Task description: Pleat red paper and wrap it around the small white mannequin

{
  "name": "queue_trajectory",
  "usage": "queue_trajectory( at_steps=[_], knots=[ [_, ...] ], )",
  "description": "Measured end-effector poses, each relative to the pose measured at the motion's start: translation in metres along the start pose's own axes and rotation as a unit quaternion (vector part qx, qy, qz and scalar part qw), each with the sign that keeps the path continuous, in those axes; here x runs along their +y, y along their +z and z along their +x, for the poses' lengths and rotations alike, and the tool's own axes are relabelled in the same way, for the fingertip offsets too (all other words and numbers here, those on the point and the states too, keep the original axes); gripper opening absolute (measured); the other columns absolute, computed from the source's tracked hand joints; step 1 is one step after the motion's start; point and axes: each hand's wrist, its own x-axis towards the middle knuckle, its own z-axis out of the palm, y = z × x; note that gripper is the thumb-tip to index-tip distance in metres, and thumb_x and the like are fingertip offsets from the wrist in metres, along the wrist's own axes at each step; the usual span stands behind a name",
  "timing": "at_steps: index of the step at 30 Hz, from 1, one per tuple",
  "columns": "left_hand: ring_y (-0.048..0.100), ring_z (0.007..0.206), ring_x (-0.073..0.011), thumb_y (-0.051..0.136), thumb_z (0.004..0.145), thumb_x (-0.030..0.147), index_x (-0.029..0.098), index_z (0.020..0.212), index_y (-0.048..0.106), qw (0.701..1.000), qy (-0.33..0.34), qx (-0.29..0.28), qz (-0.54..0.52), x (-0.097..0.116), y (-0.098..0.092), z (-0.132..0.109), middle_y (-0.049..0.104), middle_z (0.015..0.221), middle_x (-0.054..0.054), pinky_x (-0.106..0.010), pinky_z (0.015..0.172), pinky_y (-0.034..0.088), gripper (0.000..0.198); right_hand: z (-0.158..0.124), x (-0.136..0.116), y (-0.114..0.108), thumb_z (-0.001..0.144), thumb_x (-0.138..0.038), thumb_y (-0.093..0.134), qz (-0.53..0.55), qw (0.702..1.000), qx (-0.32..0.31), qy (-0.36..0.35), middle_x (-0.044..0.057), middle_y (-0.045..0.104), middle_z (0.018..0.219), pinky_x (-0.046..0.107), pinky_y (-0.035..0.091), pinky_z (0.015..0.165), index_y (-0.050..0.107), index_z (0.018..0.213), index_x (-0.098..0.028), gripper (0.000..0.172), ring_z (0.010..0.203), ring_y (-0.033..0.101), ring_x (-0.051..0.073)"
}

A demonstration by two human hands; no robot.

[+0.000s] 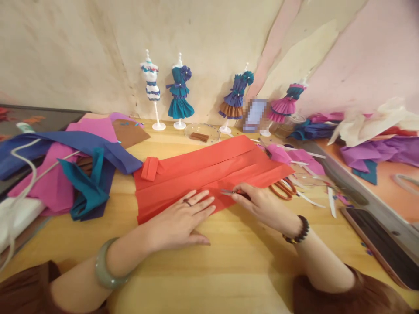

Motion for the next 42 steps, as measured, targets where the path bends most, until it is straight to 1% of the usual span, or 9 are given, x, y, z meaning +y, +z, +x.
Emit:
queue_trajectory(
  at_steps=[2, 4, 7, 10, 15, 24, 31, 37, 42],
  knots=[
    [0.018, 0.148, -0.0311, 0.052, 0.086, 0.065, 0.017, 0.148, 0.037, 0.999, -0.022, -0.022, -0.021, -0.003, 0.005, 0.002, 0.029, 0.157, -0.013, -0.052, 0.121, 0.015, 0.08, -0.002, -0.001, -0.002, 0.096, -0.052, 0.041, 0.004, 0.999, -0.041, -0.003, 0.002, 0.069, 0.079, 0.028, 0.044, 0.064, 0.06, 0.092, -0.022, 0.036, 0.07, 0.063, 0.017],
    [0.019, 0.148, -0.0282, 0.05, 0.089, 0.061, 0.018, 0.149, 0.036, 0.998, -0.042, -0.027, -0.044, -0.006, 0.005, 0.002, 0.029, 0.157, -0.011, -0.05, 0.121, 0.015, 0.075, -0.005, -0.001, -0.005, 0.095, -0.052, 0.045, 0.005, 0.996, -0.09, -0.004, 0.002, 0.069, 0.08, 0.027, 0.042, 0.063, 0.061, 0.09, -0.022, 0.034, 0.069, 0.062, 0.016],
    [0.024, 0.147, -0.024, 0.046, 0.097, 0.045, 0.019, 0.146, 0.041, 0.996, -0.061, -0.017, -0.066, -0.009, 0.002, 0.001, 0.033, 0.156, -0.009, -0.046, 0.122, 0.018, 0.056, -0.007, -0.004, -0.01, 0.092, -0.049, 0.05, -0.005, 0.988, -0.157, -0.002, 0.002, 0.069, 0.082, 0.027, 0.041, 0.064, 0.061, 0.087, -0.021, 0.031, 0.071, 0.06, 0.016],
    [0.028, 0.146, -0.023, 0.038, 0.1, 0.031, 0.017, 0.139, 0.051, 0.995, -0.062, 0.003, -0.079, -0.012, 0.004, 0.002, 0.039, 0.152, -0.008, -0.047, 0.121, 0.02, 0.044, -0.009, -0.007, -0.012, 0.09, -0.048, 0.053, -0.02, 0.982, -0.19, 0.008, 0.003, 0.069, 0.082, 0.028, 0.041, 0.064, 0.063, 0.085, -0.021, 0.03, 0.072, 0.06, 0.017],
    [0.034, 0.143, -0.0225, 0.034, 0.101, 0.029, 0.018, 0.134, 0.057, 0.992, -0.046, 0.038, -0.108, -0.017, 0.01, 0.002, 0.045, 0.149, -0.009, -0.049, 0.119, 0.024, 0.042, -0.009, 0.0, -0.012, 0.091, -0.046, 0.052, -0.025, 0.988, -0.151, 0.005, 0.002, 0.071, 0.084, 0.028, 0.043, 0.062, 0.064, 0.084, -0.021, 0.028, 0.071, 0.062, 0.017],
    [0.033, 0.144, -0.0219, 0.032, 0.102, 0.03, 0.018, 0.136, 0.054, 0.992, -0.056, 0.023, -0.115, -0.019, 0.008, 0.002, 0.044, 0.149, -0.009, -0.049, 0.119, 0.024, 0.042, -0.009, 0.014, -0.018, 0.091, -0.046, 0.053, -0.001, 0.997, -0.072, 0.001, 0.002, 0.071, 0.079, 0.028, 0.045, 0.059, 0.067, 0.086, -0.022, 0.029, 0.067, 0.063, 0.016],
    [0.033, 0.144, -0.0225, 0.033, 0.101, 0.03, 0.018, 0.135, 0.055, 0.99, -0.055, 0.028, -0.124, -0.019, 0.008, 0.002, 0.045, 0.148, -0.009, -0.051, 0.119, 0.024, 0.042, -0.006, 0.019, -0.016, 0.092, -0.048, 0.053, -0.016, 0.998, -0.059, -0.009, 0.003, 0.072, 0.082, 0.028, 0.048, 0.063, 0.069, 0.089, -0.022, 0.031, 0.07, 0.064, 0.017],
    [0.034, 0.143, -0.0225, 0.034, 0.101, 0.029, 0.02, 0.134, 0.056, 0.993, -0.042, 0.041, -0.106, -0.019, 0.01, 0.002, 0.045, 0.149, -0.009, -0.05, 0.118, 0.025, 0.041, -0.006, 0.009, -0.01, 0.091, -0.046, 0.055, -0.009, 0.998, -0.057, -0.008, 0.001, 0.071, 0.079, 0.027, 0.047, 0.061, 0.066, 0.084, -0.022, 0.027, 0.067, 0.064, 0.016],
    [0.03, 0.145, -0.0275, 0.04, 0.1, 0.036, 0.019, 0.132, 0.059, 0.995, -0.025, 0.046, -0.081, -0.016, 0.008, -0.001, 0.046, 0.148, -0.01, -0.056, 0.118, 0.021, 0.04, -0.006, -0.002, 0.0, 0.087, -0.043, 0.061, -0.019, 0.999, -0.042, -0.008, 0.001, 0.071, 0.08, 0.028, 0.048, 0.063, 0.061, 0.083, -0.022, 0.022, 0.07, 0.065, 0.017]
  ],
)
